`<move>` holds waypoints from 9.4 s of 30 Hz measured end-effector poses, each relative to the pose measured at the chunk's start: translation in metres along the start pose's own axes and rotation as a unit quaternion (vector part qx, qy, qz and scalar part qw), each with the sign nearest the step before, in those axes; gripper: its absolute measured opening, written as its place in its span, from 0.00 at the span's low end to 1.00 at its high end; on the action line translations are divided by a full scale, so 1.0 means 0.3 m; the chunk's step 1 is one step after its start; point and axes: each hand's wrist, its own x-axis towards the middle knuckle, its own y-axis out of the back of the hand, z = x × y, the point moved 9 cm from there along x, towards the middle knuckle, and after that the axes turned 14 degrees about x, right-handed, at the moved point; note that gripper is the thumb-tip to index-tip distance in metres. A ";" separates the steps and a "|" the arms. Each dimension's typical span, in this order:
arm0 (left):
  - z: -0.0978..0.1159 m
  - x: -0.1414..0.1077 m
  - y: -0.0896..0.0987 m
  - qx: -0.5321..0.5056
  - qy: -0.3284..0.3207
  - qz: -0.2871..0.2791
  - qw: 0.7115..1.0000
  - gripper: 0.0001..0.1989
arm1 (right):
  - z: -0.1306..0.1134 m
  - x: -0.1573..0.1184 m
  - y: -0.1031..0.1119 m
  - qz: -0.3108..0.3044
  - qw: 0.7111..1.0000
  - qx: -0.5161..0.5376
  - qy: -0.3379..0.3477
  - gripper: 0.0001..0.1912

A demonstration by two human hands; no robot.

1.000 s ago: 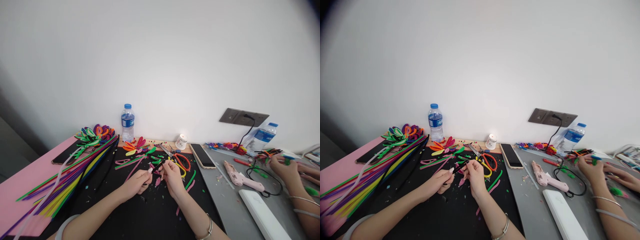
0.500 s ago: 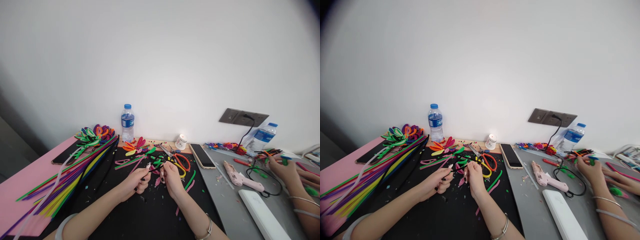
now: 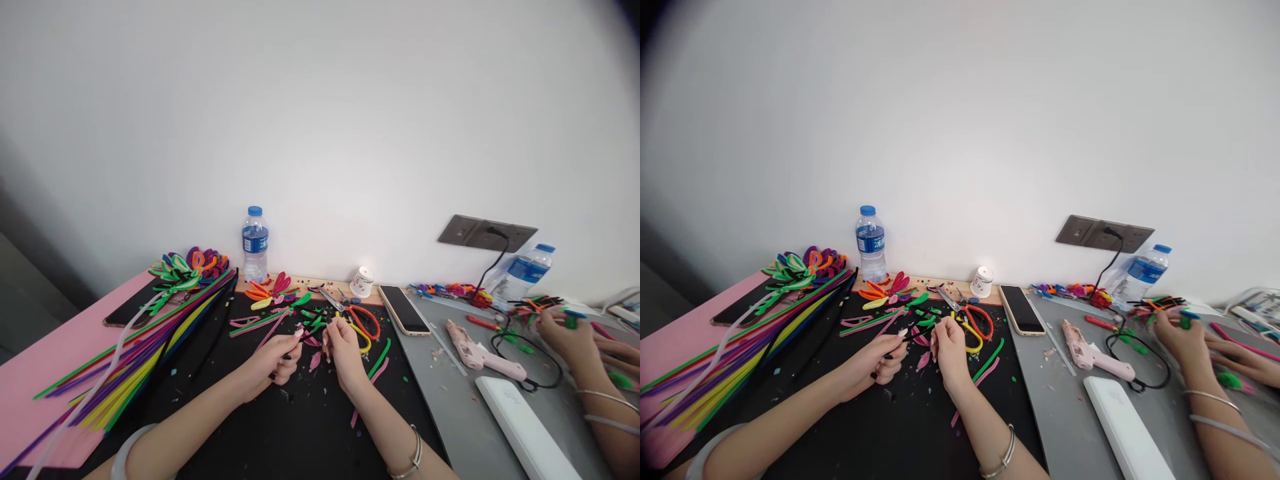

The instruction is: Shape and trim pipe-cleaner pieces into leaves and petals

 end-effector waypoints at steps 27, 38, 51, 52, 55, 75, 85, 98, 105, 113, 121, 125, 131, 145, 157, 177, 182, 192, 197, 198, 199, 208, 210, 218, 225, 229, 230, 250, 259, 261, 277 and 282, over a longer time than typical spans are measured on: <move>0.024 -0.006 0.028 -0.063 -0.018 0.040 0.997 0.23 | 0.056 -0.003 -0.046 -0.060 0.962 0.244 -0.110 0.15; 0.007 -0.004 0.024 0.016 -0.015 0.045 0.999 0.24 | 0.041 -0.041 -0.107 -0.121 0.963 0.210 -0.116 0.12; 0.006 -0.018 -0.018 0.025 0.021 0.008 0.999 0.21 | 0.048 -0.032 -0.073 -0.063 0.962 0.238 -0.114 0.10; 0.006 -0.018 -0.020 0.021 0.021 0.006 1.000 0.21 | 0.048 -0.032 -0.073 -0.065 0.962 0.238 -0.114 0.10; 0.006 -0.021 -0.021 0.000 0.020 0.009 1.000 0.21 | 0.048 -0.029 -0.072 -0.071 0.962 0.240 -0.111 0.09; 0.046 -0.020 -0.001 -0.061 -0.020 0.025 0.998 0.19 | 0.028 -0.040 -0.096 -0.110 0.958 0.234 -0.122 0.11; 0.059 -0.021 0.009 -0.063 -0.022 0.040 0.997 0.19 | 0.021 -0.050 -0.121 -0.160 0.952 0.229 -0.124 0.12; 0.047 -0.036 -0.044 -0.097 0.013 -0.044 0.994 0.12 | 0.025 -0.040 -0.100 -0.117 0.977 0.152 -0.092 0.10; 0.026 -0.036 -0.051 -0.099 0.014 -0.082 0.992 0.14 | 0.008 -0.030 -0.082 -0.120 0.992 0.019 -0.038 0.12; 0.011 -0.047 -0.075 -0.127 0.067 -0.130 0.981 0.16 | -0.056 -0.044 -0.095 -0.125 0.991 -0.028 0.028 0.11; 0.008 -0.053 -0.084 -0.136 0.085 -0.143 0.977 0.15 | -0.063 -0.059 -0.112 -0.153 0.985 -0.067 0.034 0.09; 0.009 -0.050 -0.078 -0.139 0.083 -0.141 0.977 0.15 | -0.045 -0.063 -0.123 -0.178 0.983 -0.033 0.007 0.11; 0.017 -0.055 -0.087 -0.158 0.082 -0.158 0.971 0.16 | -0.024 -0.061 -0.119 -0.177 0.984 -0.032 -0.006 0.12; 0.006 -0.045 -0.064 -0.069 0.062 -0.105 0.990 0.15 | -0.046 -0.040 -0.090 -0.128 0.987 -0.089 0.049 0.12; 0.053 -0.017 -0.003 0.240 -0.069 0.054 0.967 0.20 | -0.020 -0.025 -0.056 -0.079 0.995 -0.057 0.033 0.16; 0.046 -0.018 -0.006 0.072 -0.032 0.035 0.996 0.19 | -0.021 -0.027 -0.065 -0.091 0.996 -0.015 0.010 0.16; 0.062 -0.024 0.019 -0.001 -0.035 0.058 0.998 0.19 | -0.038 0.000 0.010 -0.016 0.999 0.014 0.045 0.11; 0.049 -0.017 0.046 -0.040 -0.033 0.071 0.996 0.17 | -0.156 -0.025 -0.067 -0.095 0.935 -0.272 0.207 0.07; 0.037 -0.019 0.041 -0.045 -0.014 0.056 0.997 0.16 | -0.133 -0.010 -0.066 -0.116 0.954 -0.227 0.159 0.06; 0.032 -0.018 0.042 -0.047 -0.010 0.053 0.997 0.16 | -0.125 -0.005 -0.062 -0.115 0.959 -0.215 0.141 0.06; 0.027 -0.017 0.043 -0.050 -0.006 0.048 0.998 0.15 | -0.117 -0.002 -0.059 -0.112 0.964 -0.204 0.125 0.05; 0.018 -0.024 0.012 -0.070 0.023 -0.013 0.997 0.16 | -0.008 -0.013 -0.078 -0.142 0.988 -0.024 -0.062 0.06; 0.018 -0.027 0.002 -0.074 0.031 -0.023 0.996 0.16 | -0.004 -0.020 -0.087 -0.157 0.985 -0.002 -0.073 0.08; 0.025 -0.045 -0.032 -0.143 0.037 -0.091 0.985 0.12 | -0.001 -0.016 -0.079 -0.163 0.983 0.025 -0.075 0.10; 0.012 -0.041 -0.036 -0.119 0.047 -0.082 0.988 0.15 | 0.022 -0.043 -0.106 -0.206 0.967 0.056 -0.141 0.14; 0.014 -0.047 -0.030 -0.062 0.059 -0.074 0.994 0.16 | 0.048 -0.059 -0.118 -0.220 0.956 0.036 -0.192 0.17; 0.017 -0.048 -0.028 -0.051 0.061 -0.075 0.994 0.16 | 0.049 -0.060 -0.120 -0.221 0.955 0.031 -0.197 0.17; 0.005 -0.047 -0.008 -0.015 0.092 -0.069 0.993 0.13 | 0.066 -0.037 -0.102 -0.230 0.961 -0.027 -0.152 0.09; 0.018 -0.043 -0.002 -0.026 0.088 -0.037 0.995 0.16 | 0.059 -0.036 -0.090 -0.204 0.969 -0.108 -0.089 0.02; 0.021 -0.042 0.003 -0.020 0.081 -0.029 0.996 0.16 | 0.052 -0.030 -0.083 -0.193 0.969 -0.134 -0.070 0.03; 0.025 -0.035 -0.009 0.028 0.095 -0.008 0.995 0.16 | 0.028 -0.040 -0.123 -0.236 0.950 -0.206 0.002 0.09; 0.028 -0.038 -0.011 0.034 0.088 0.007 0.995 0.20 | 0.037 -0.036 -0.132 -0.236 0.958 -0.158 -0.030 0.17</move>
